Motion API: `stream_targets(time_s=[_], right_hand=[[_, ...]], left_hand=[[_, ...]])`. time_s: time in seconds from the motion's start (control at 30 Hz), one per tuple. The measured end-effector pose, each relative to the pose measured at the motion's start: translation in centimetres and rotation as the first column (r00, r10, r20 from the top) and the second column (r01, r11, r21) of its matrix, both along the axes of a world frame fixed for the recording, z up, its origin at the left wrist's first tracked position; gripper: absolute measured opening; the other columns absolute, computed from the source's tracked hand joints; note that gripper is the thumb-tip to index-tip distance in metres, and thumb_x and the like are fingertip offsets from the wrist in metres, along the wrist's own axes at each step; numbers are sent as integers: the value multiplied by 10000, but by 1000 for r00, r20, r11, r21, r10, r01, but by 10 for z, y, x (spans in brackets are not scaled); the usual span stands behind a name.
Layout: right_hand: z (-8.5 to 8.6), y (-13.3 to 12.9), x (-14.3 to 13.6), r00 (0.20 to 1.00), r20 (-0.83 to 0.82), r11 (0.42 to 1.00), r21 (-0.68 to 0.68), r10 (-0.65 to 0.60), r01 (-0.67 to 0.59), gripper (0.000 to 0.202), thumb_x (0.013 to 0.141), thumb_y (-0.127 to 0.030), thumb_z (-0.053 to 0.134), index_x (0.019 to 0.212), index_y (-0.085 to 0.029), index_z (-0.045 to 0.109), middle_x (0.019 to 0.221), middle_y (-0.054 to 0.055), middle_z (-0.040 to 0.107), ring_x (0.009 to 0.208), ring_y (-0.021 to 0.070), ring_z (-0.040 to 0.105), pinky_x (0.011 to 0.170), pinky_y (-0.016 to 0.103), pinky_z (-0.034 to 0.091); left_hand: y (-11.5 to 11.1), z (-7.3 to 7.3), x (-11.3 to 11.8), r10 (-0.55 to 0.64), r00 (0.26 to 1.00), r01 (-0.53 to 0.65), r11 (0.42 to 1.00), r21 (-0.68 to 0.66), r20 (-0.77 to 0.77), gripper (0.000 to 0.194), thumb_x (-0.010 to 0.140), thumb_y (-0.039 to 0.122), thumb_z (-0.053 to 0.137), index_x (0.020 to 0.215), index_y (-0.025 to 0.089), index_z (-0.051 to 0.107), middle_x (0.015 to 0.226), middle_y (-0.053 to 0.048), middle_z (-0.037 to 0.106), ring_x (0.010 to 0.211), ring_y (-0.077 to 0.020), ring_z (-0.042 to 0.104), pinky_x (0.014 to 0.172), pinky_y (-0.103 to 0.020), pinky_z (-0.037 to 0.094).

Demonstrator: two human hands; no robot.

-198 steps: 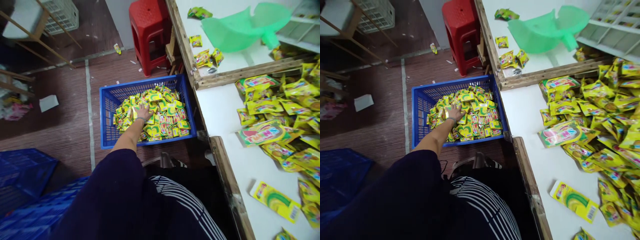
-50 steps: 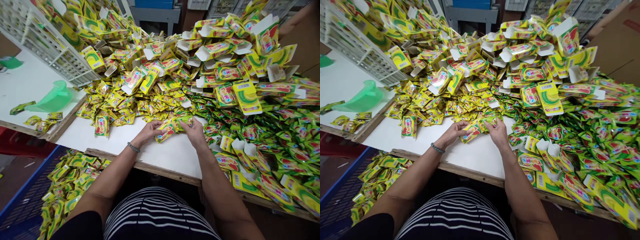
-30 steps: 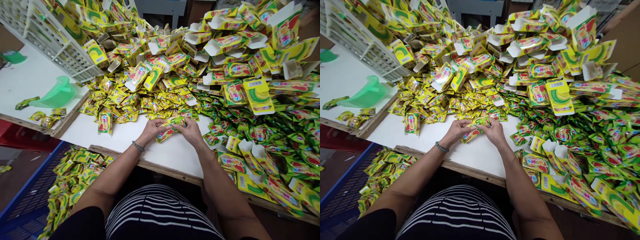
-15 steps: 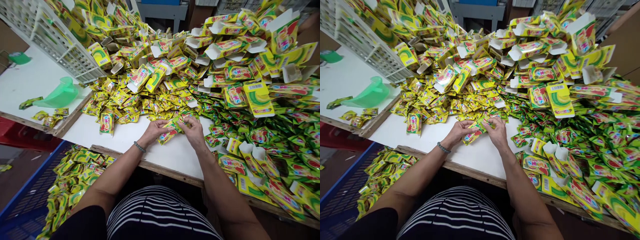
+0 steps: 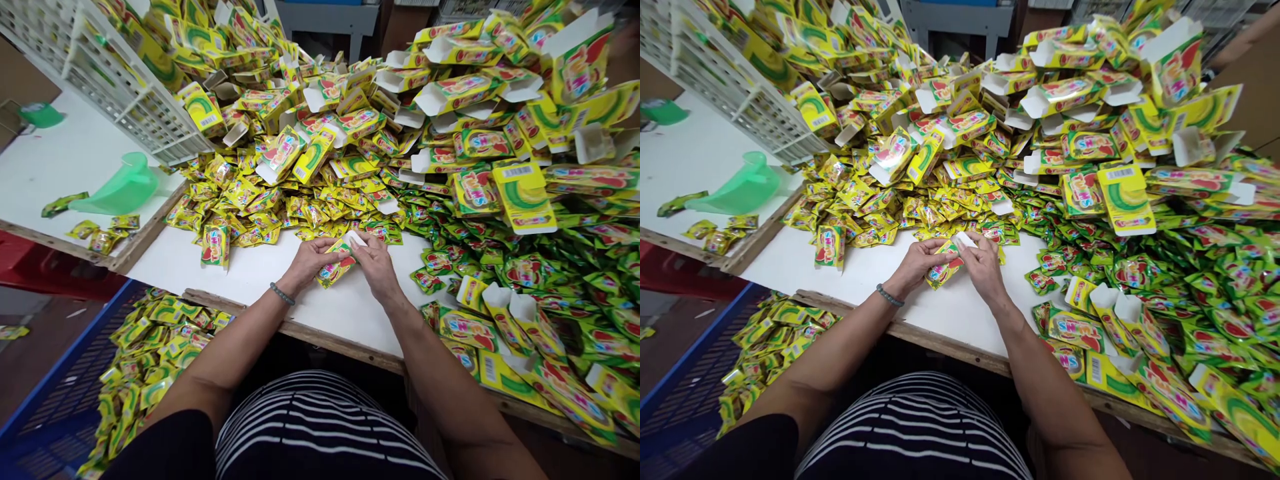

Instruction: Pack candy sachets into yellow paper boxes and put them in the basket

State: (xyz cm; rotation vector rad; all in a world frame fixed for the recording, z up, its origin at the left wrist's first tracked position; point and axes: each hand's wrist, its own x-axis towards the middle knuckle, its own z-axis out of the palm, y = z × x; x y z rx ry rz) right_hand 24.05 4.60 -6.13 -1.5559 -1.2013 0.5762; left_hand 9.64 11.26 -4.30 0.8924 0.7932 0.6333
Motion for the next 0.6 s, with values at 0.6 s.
stream_targets(time_s=[0.6], right_hand=[[-12,8,2,881,-440,983,23,172,-180,487,724,-490,732,1135,-243,644,1011,53,727,913,226,674,870,404,535]], left_hand=[[0,-4,-6,-7,999,23,905,424,-38,380,704,358,760,982,178,574,881,-6,666,776,-115,620,718,-221,464]])
